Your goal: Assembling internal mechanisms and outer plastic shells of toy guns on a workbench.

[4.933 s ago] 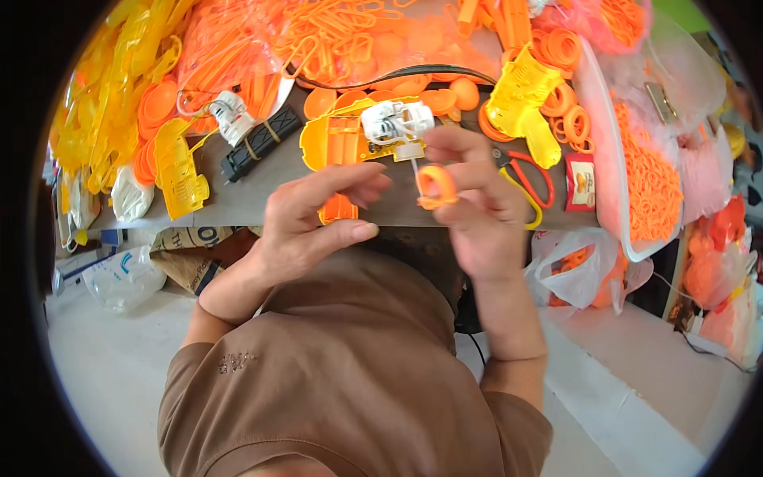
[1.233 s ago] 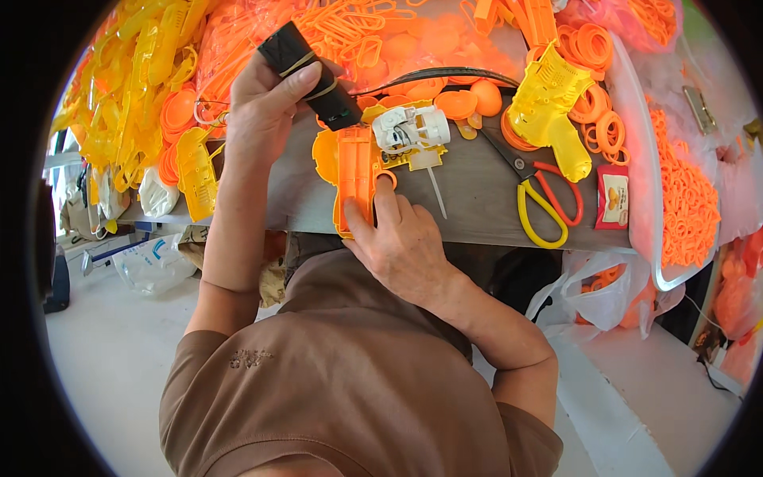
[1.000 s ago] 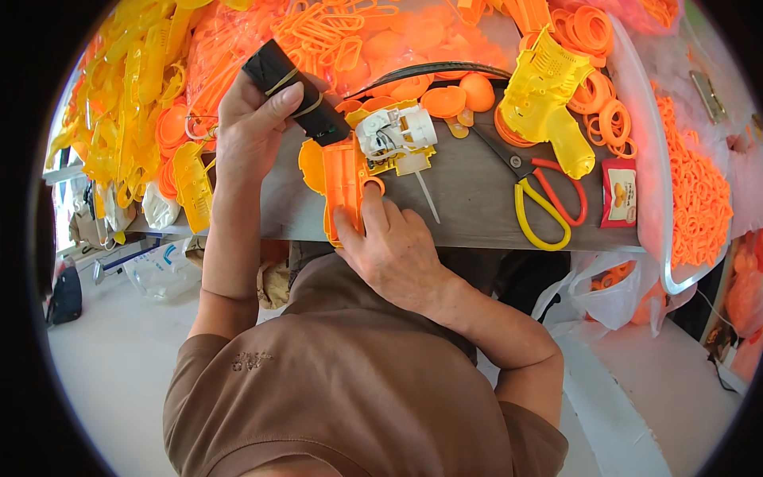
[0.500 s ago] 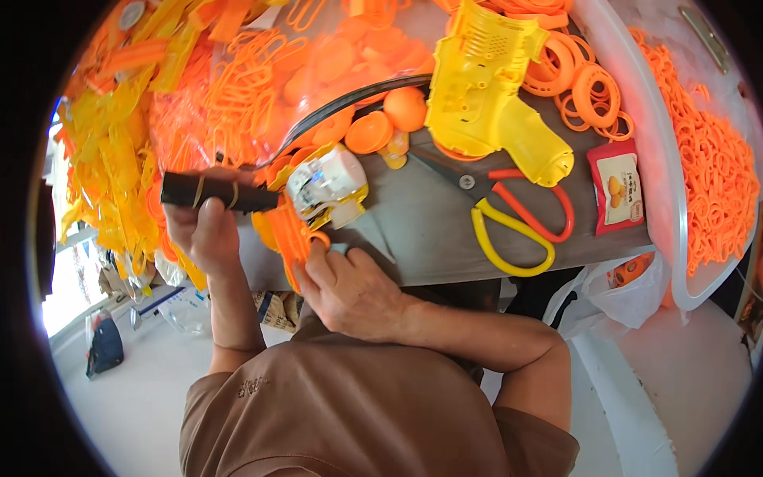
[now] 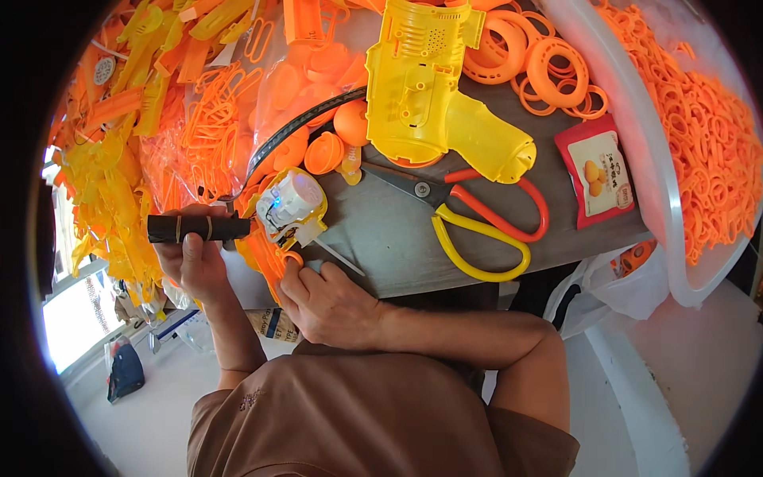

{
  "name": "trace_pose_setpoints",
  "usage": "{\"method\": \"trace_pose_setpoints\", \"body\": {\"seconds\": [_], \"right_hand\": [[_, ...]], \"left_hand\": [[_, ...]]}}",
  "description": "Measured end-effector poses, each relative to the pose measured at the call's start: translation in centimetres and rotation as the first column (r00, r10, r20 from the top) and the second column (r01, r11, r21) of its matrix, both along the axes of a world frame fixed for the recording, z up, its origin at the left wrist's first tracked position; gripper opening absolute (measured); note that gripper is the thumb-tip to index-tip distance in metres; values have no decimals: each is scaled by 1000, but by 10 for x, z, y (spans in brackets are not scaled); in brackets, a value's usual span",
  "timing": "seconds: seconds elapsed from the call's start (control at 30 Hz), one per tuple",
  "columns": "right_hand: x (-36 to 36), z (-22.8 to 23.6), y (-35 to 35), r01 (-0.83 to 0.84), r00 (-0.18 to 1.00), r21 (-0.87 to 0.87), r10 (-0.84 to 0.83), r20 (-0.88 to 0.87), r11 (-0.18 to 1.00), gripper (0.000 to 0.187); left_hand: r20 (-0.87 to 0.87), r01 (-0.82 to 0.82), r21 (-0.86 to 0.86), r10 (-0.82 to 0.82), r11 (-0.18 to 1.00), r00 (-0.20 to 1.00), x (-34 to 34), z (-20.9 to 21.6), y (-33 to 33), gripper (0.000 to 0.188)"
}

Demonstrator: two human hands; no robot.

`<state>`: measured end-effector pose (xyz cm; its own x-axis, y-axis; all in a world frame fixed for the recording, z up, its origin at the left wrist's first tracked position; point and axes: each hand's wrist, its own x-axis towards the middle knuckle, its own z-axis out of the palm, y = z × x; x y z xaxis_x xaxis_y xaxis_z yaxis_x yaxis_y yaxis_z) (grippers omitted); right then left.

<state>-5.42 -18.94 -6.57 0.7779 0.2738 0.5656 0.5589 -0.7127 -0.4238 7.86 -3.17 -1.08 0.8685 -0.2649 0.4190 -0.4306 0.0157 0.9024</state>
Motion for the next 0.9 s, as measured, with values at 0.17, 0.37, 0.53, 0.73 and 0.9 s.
{"method": "trace_pose_setpoints", "body": {"seconds": [0.17,0.37,0.53,0.73,0.9], "right_hand": [[-1,2,2,40,999,-38,-39,26,998,33],[-6,3,9,81,997,-64,-81,13,995,34],[-9,5,17,105,994,-79,-106,-6,991,41],[-11,14,20,122,985,-56,-128,-112,991,52],[-14,19,22,131,981,-56,-138,-136,990,57]], "left_hand": [[20,66,43,-67,997,998,3,-1,6,33],[-40,48,-28,-49,998,998,4,0,3,32],[-297,-75,-373,-42,925,954,-21,24,16,29],[-506,-39,65,66,997,860,-41,30,64,36],[-395,21,339,122,941,911,-43,-3,62,41]]}}
